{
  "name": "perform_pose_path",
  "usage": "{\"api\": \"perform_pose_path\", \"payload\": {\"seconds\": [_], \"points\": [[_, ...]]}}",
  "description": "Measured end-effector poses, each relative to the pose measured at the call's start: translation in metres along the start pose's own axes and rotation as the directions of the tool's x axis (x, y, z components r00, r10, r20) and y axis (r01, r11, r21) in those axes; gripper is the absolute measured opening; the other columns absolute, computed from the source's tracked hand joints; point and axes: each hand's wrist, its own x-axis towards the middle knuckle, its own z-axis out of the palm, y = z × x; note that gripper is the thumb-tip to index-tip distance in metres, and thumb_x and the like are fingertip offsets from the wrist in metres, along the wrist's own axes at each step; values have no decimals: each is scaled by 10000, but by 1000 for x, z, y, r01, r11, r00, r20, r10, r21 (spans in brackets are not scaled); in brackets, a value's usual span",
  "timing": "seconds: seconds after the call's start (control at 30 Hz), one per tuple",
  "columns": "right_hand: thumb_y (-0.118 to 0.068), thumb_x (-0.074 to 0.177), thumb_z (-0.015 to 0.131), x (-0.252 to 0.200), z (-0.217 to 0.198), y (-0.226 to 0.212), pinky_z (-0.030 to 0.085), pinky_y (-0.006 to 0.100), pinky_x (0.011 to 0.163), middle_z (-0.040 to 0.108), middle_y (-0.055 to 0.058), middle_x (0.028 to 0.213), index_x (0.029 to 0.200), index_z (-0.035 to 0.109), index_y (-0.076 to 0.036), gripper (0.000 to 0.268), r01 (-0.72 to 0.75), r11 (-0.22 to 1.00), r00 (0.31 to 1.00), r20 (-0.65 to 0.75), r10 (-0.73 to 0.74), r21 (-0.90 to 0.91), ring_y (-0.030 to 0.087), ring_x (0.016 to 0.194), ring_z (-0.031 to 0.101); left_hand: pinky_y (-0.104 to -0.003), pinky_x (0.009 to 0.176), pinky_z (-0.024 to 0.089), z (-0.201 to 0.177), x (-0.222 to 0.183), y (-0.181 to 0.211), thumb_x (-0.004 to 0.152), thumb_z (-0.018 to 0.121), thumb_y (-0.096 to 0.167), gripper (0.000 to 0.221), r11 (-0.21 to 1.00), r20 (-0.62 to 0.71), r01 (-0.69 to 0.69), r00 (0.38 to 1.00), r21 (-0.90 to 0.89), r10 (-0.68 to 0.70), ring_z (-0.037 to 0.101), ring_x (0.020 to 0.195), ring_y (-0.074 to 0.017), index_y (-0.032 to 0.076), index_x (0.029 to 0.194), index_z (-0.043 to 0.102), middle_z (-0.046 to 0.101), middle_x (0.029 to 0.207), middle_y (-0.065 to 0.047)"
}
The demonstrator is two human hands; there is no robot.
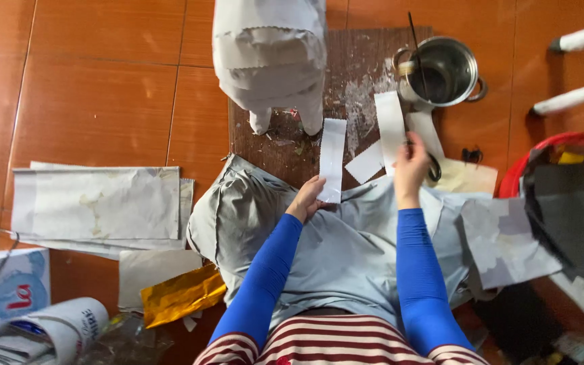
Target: Applying paper strips with glue to a structural frame to create a paper sculpture.
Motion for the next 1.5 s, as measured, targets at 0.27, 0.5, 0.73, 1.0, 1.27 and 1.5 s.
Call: {"api": "perform_pose_path", "payload": {"seconds": [0.27, 0.5, 0.73, 1.0, 1.27, 1.5], "points": [[-188, 1098, 589, 123, -54, 94, 463, 246, 528, 715, 81, 951, 1222, 669, -24, 221, -472, 511, 878, 331, 345, 719, 142, 687, 625, -505, 744, 655, -11, 28, -22, 1029, 571, 167, 292, 989, 22, -148, 989, -32, 149, 738, 963, -321, 31, 1288, 573, 690, 1116, -153], [-162, 1170, 562, 101, -55, 255, 605, 350, 874, 616, 12, 926, 1016, 596, -110, 165, -505, 105, 819, 438, 369, 857, 189, 914, 679, -493, 691, 642, 4, 23, -14, 999, 582, 154, 295, 991, -5, -133, 991, 0, 133, 743, 893, -310, 16, 1260, 590, 710, 1059, -151], [-208, 1087, 568, -51, 5, 18, 488, 257, 630, 679, 42, 915, 1173, 675, -97, 176, -552, 770, 786, 506, 355, 318, 128, 752, 629, -442, 660, 636, 6, 18, -9, 1024, 565, 184, 250, 995, -26, -88, 996, 51, 89, 719, 847, -274, 44, 1230, 586, 676, 1042, -109], [-128, 889, 685, -128, 27, -50, 557, 402, 780, 645, 141, 1120, 1257, 668, -78, 372, 332, 890, 642, 766, 29, -312, 321, 860, 693, -406, 606, 616, 6, 10, -7, 1018, 569, 145, 189, 990, -7, -130, 991, 57, 131, 698, 800, -239, 45, 1178, 578, 661, 978, -99], [-95, 820, 757, -126, 24, -50, 530, 439, 829, 622, 138, 1064, 1165, 720, -93, 347, 498, 807, 649, 754, -103, -318, 355, 970, 648, -392, 610, 610, 5, 8, -10, 1010, 589, 118, 190, 990, 9, -134, 991, 39, 134, 704, 808, -240, 30, 1179, 589, 672, 969, -112], [-43, 754, 786, -125, 28, -48, 530, 437, 812, 602, 142, 1068, 1038, 719, -49, 292, 530, 790, 677, 715, -176, -307, 358, 983, 630, -414, 678, 642, 4, 16, -12, 1008, 578, 111, 233, 991, -2, -128, 992, -21, 128, 736, 872, -257, 22, 1223, 589, 703, 1027, -124]]}}
